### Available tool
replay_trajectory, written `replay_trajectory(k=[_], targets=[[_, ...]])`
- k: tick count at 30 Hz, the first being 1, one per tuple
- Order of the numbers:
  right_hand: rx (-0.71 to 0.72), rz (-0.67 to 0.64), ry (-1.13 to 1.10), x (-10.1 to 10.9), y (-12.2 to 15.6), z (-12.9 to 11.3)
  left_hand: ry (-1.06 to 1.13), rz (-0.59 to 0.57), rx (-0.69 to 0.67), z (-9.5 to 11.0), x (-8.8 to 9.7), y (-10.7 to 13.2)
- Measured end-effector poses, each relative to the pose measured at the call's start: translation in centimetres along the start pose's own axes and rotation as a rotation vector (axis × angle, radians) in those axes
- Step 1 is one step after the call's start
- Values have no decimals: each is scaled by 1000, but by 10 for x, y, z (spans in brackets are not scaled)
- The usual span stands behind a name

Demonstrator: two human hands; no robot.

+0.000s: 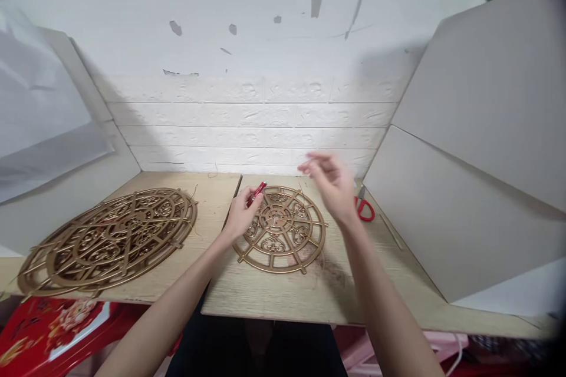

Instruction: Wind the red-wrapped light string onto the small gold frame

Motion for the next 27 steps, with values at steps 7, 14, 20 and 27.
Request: replay_trajectory(k=[7, 14, 20, 27], targets=[[-369, -295, 88, -3, 22, 50, -70, 8, 136, -15, 2, -7], [-359, -559, 172, -18, 34, 53, -151, -92, 157, -25, -2, -6], [-343, -564, 89, -28, 37, 60, -274, -75, 94, -24, 1, -5], [-342, -495, 2, -27, 35, 53, -241, -76, 104, -26, 1, -5]])
Point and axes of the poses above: each hand's wrist, its own y-axis away from the middle knuckle, its own x-axis out of the back of the hand, z = x × y, the point moved 2 cm from there along -y, towards the middle knuckle, and after that the axes turned 4 degrees about x, right-handed, at the moved point
